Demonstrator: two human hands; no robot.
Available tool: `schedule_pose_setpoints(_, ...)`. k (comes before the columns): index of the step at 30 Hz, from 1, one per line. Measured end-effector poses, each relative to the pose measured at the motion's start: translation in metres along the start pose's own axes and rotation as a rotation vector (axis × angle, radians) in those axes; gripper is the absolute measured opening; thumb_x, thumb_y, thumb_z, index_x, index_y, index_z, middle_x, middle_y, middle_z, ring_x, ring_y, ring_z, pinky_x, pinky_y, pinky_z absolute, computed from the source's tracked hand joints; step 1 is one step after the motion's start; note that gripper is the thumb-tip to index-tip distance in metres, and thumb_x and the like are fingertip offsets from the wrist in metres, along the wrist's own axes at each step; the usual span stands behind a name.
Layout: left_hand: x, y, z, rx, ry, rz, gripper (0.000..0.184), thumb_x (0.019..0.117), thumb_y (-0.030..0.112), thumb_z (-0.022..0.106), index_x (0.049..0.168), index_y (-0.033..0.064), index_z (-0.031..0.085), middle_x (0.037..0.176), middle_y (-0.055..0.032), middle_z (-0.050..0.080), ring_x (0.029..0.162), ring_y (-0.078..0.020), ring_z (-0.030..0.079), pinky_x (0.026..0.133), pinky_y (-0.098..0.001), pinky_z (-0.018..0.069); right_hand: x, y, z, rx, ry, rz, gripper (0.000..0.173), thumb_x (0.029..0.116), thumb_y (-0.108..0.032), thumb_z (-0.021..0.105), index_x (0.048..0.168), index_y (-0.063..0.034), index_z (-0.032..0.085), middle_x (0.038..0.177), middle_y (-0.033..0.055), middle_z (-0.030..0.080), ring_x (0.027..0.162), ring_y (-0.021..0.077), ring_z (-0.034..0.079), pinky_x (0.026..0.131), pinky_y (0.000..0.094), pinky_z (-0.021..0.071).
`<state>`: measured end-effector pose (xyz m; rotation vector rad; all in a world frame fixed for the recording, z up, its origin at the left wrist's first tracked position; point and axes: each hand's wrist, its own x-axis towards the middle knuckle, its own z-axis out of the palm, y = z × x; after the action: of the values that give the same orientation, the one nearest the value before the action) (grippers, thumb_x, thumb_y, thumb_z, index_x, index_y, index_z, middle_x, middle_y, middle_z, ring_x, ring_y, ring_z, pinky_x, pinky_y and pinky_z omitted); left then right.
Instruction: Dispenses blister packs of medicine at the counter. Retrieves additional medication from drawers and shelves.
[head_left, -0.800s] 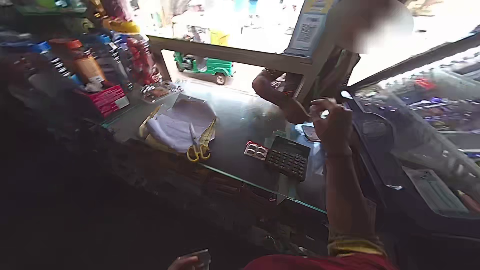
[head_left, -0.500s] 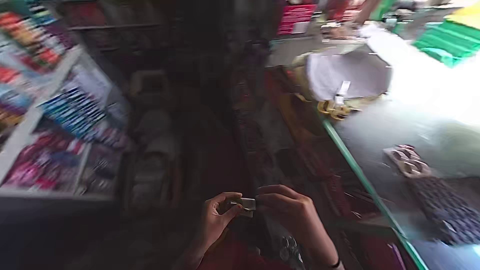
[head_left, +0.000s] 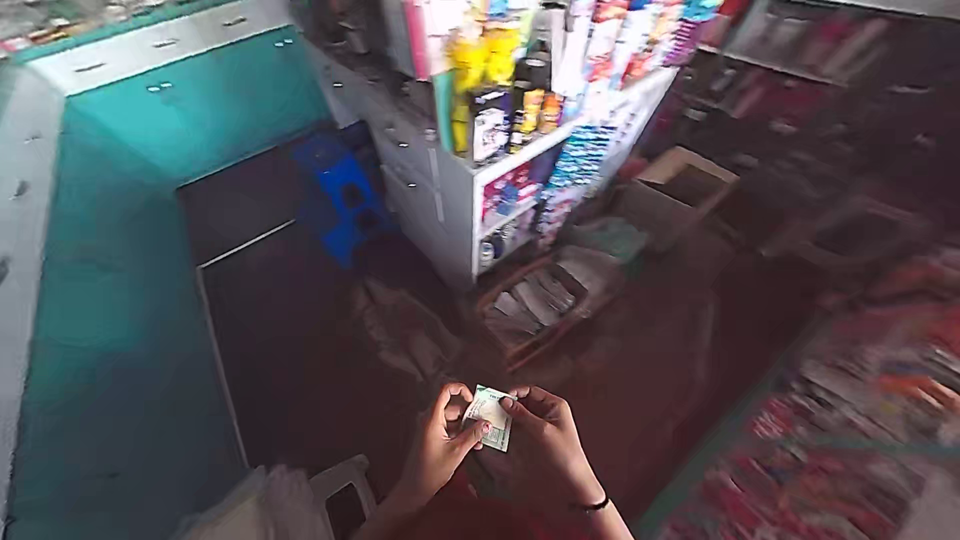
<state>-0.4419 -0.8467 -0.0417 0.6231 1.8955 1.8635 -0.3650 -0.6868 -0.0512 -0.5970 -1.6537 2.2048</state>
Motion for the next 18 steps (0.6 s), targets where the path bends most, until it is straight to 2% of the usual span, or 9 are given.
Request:
schedule_pose_setpoints(2,0.011,-0.005,-0.043,0.064,0.095,0.012,0.031,0.0848,-0.001,0.073,0.108,-0.0025,0.052,0.085,-0.0015,0.068,0.066,-0.0055,0.070,0.061,-0.0238,0.0615,0.033,0.016,0.053,0.017,-0.036,0.119,0.007,0.0932,0.000,0.063,0.094,-0.0010,0.069,0.075,0.0005,0.072,0.066,0.0056,0.069,0.064,0.0225,0.0591)
schedule_pose_setpoints(4,0.019,-0.014,-0.090,0.209,0.130,0.046,0.014,0.0881,0.002,0.069,0.098,-0.0054,0.064,0.085,-0.0070,0.069,0.067,-0.0074,0.069,0.064,-0.0242,0.0605,0.056,0.030,0.100,0.059,-0.108,0.250,0.010,0.0972,-0.002,0.060,0.100,0.0022,0.068,0.080,0.0051,0.073,0.071,0.0104,0.071,0.069,0.0276,0.0610)
schedule_pose_setpoints(6,0.032,-0.027,-0.132,0.326,0.173,0.113,0.013,0.0888,0.003,0.066,0.096,-0.0025,0.075,0.092,-0.0114,0.071,0.073,-0.0108,0.069,0.068,-0.0262,0.0593,0.086,0.041,0.133,0.092,-0.236,0.323,0.013,0.0969,-0.003,0.060,0.105,0.0031,0.068,0.089,0.0069,0.074,0.079,0.0129,0.072,0.076,0.0310,0.0619)
schedule_pose_setpoints(8,0.044,-0.034,-0.166,0.313,0.227,0.048,0.021,0.0913,0.003,0.064,0.108,0.0019,0.076,0.106,-0.0108,0.073,0.079,-0.0097,0.071,0.070,-0.0263,0.0608,0.119,0.053,0.159,0.051,-0.312,0.376,0.010,0.0949,-0.002,0.064,0.100,0.0032,0.071,0.086,0.0077,0.075,0.076,0.0131,0.072,0.074,0.0312,0.0623)
schedule_pose_setpoints(11,0.061,-0.034,-0.198,0.274,0.293,-0.115,0.036,0.0933,0.002,0.062,0.128,0.0035,0.069,0.123,-0.0123,0.070,0.087,-0.0136,0.072,0.075,-0.0308,0.0612,0.166,0.072,0.197,-0.073,-0.376,0.413,0.007,0.0934,-0.003,0.069,0.092,0.0021,0.073,0.077,0.0059,0.074,0.067,0.0106,0.070,0.067,0.0293,0.0604)
schedule_pose_setpoints(13,0.080,-0.039,-0.217,0.283,0.279,-0.096,0.048,0.0937,0.001,0.063,0.141,0.0016,0.059,0.140,-0.0166,0.062,0.112,-0.0204,0.070,0.095,-0.0358,0.0576,0.212,0.074,0.219,-0.172,-0.403,0.274,0.009,0.0947,-0.005,0.067,0.090,0.0016,0.073,0.075,0.0031,0.072,0.065,0.0072,0.067,0.064,0.0267,0.0591)
schedule_pose_setpoints(14,0.091,-0.046,-0.227,0.285,0.258,-0.037,0.050,0.0934,0.000,0.062,0.143,-0.0007,0.056,0.144,-0.0190,0.058,0.118,-0.0236,0.067,0.098,-0.0377,0.0570,0.242,0.074,0.229,-0.263,-0.387,0.138,0.011,0.0943,-0.006,0.067,0.089,0.0012,0.074,0.074,0.0014,0.071,0.065,0.0048,0.066,0.065,0.0254,0.0575)
schedule_pose_setpoints(16,0.112,-0.061,-0.245,0.245,0.191,0.124,0.040,0.0950,0.003,0.058,0.135,-0.0004,0.063,0.147,-0.0169,0.056,0.127,-0.0216,0.062,0.102,-0.0367,0.0546,0.322,0.069,0.240,-0.470,-0.306,-0.098,0.018,0.0955,-0.014,0.067,0.090,0.0005,0.075,0.077,0.0032,0.072,0.070,0.0068,0.066,0.070,0.0303,0.0570)
schedule_pose_setpoints(18,0.133,-0.063,-0.263,0.019,0.048,0.231,0.026,0.1041,0.010,0.053,0.124,0.0071,0.070,0.137,-0.0061,0.066,0.126,-0.0121,0.062,0.106,-0.0317,0.0518,0.413,0.059,0.246,-0.683,-0.237,-0.237,0.026,0.0991,-0.021,0.064,0.100,0.0017,0.075,0.085,0.0105,0.074,0.077,0.0168,0.069,0.077,0.0402,0.0572)
